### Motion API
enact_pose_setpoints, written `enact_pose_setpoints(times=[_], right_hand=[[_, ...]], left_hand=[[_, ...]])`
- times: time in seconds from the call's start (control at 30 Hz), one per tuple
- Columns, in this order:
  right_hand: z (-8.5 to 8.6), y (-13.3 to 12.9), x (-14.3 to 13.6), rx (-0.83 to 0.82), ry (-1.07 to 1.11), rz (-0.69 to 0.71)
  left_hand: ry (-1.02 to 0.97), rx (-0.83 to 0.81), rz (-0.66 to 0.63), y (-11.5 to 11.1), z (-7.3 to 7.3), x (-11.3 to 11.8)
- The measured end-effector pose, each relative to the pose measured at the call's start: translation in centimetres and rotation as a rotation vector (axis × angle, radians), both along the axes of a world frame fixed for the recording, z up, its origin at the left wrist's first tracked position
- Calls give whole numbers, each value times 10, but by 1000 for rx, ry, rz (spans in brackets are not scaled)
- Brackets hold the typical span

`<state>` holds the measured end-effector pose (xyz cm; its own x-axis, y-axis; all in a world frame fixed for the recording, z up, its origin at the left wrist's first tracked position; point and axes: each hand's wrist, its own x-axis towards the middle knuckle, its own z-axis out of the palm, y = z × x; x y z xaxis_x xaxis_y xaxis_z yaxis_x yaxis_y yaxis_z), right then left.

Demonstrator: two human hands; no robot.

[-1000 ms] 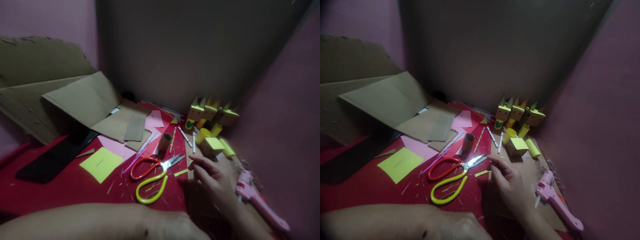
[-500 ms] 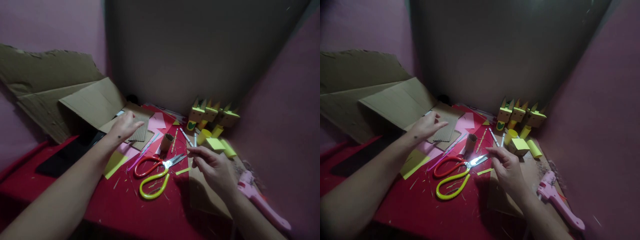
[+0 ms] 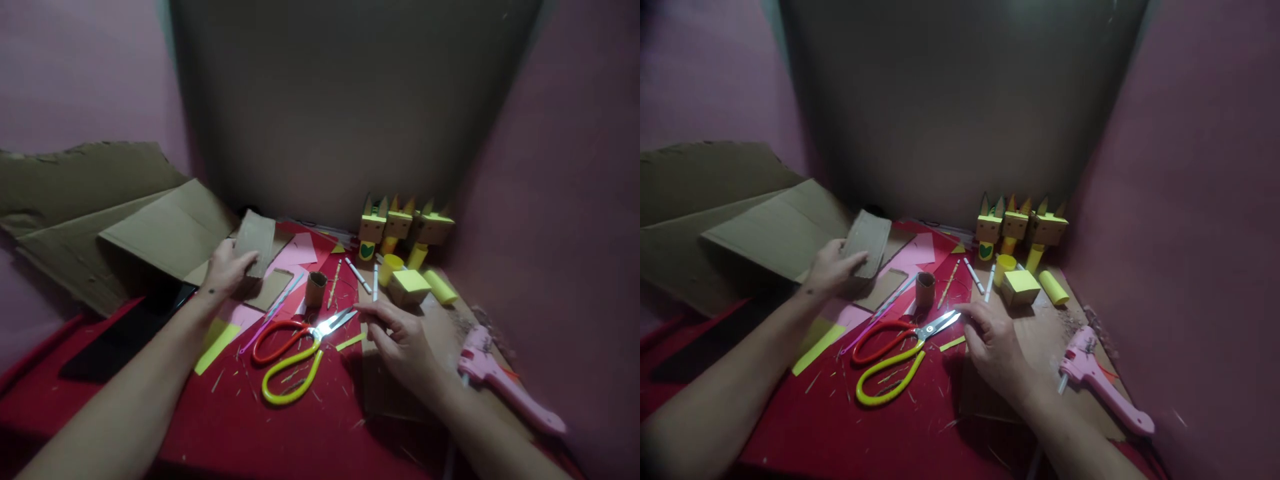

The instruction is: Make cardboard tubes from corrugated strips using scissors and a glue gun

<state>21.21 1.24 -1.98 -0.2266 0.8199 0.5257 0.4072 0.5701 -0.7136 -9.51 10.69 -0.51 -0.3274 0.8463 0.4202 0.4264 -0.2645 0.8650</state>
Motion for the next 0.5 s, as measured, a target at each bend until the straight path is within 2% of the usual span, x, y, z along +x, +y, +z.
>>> enact_pose_setpoints(times=[0.07, 0.17, 0.27, 0.37, 0.4, 0.43, 0.5], right_hand=[[4, -2, -2, -105, 98, 24], [10, -4, -4, -348, 341, 150], [11, -3, -5, -507, 602, 328], [8, 1, -5, -576, 714, 400], [8, 2, -5, -597, 743, 392], [7, 3, -5, -620, 781, 372], [9, 5, -5, -674, 875, 318]], left_hand=[[-48, 80, 3, -15, 15, 15], [-108, 105, -158, -47, 28, 50], [-215, -81, -512, -80, 25, 88], [-133, -146, -835, -99, 14, 111], [-78, -131, -899, -101, 11, 113], [-24, -104, -909, -101, 9, 114], [54, -5, -814, -97, 6, 108]])
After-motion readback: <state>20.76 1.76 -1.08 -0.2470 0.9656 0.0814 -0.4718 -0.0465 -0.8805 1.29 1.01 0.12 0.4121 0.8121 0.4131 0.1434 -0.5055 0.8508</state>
